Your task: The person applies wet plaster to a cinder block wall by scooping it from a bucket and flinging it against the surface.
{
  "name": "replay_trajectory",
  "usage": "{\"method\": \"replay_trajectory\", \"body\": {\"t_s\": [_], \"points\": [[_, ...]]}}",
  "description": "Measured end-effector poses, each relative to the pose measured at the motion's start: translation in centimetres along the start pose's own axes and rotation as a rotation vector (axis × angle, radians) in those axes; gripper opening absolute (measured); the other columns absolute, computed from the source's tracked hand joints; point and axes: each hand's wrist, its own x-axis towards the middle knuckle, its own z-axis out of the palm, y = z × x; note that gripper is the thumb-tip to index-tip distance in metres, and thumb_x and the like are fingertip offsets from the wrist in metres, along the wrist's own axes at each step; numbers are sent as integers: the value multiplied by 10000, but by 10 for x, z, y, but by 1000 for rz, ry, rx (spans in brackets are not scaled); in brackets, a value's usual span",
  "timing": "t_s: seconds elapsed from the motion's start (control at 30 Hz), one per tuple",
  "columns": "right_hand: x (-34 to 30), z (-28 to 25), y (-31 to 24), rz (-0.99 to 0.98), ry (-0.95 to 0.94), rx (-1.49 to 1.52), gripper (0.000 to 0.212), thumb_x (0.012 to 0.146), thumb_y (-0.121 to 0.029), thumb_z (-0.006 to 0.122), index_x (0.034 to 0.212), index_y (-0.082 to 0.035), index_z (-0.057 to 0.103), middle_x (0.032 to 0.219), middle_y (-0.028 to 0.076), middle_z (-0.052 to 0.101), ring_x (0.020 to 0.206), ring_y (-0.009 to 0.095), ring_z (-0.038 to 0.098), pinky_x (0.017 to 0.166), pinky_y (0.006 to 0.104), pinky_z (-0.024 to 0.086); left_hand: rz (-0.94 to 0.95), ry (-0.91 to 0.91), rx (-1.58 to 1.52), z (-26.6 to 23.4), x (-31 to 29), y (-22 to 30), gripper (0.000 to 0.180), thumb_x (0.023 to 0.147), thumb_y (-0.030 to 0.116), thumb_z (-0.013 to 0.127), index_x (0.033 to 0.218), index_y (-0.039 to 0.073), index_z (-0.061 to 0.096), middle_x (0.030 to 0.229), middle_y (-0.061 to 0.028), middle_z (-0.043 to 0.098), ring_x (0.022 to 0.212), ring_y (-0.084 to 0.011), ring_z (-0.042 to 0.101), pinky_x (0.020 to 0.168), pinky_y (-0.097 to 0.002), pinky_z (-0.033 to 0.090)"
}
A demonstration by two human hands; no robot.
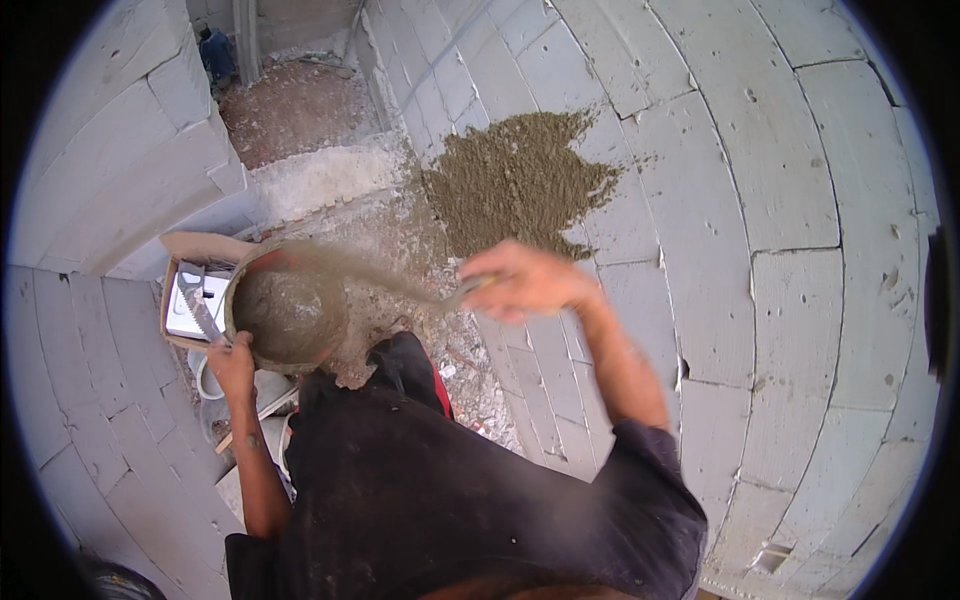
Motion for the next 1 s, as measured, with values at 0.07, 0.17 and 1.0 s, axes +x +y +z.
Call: {"method": "replay_trajectory", "body": {"t_s": [0.07,0.17,1.0], "points": [[-50,-106,78,134,148,315,346,910,-158,646,1236,-43,626,1087,151,701,760,167,689,608,259,585,17,31,43,11,-10,15,165,747,97,667,784,-64,657,648,-34,588,563,-148,496,558,-339,414],[-131,-196,94,67,1313,-9,163,969,-232,585,934,-75,609,666,-40,491,517,58,435,423,244,354,-19,28,294,10,-16,15,227,749,101,672,906,-63,681,729,-115,651,629,-221,587,628,-381,454],[14,166,24,20,701,-1147,157,878,-104,588,1013,-26,605,905,183,678,823,358,699,724,471,569,349,-450,-526,-7,-28,56,542,681,18,609,1219,7,669,1345,-179,603,1193,-244,600,1023,-308,434]]}}
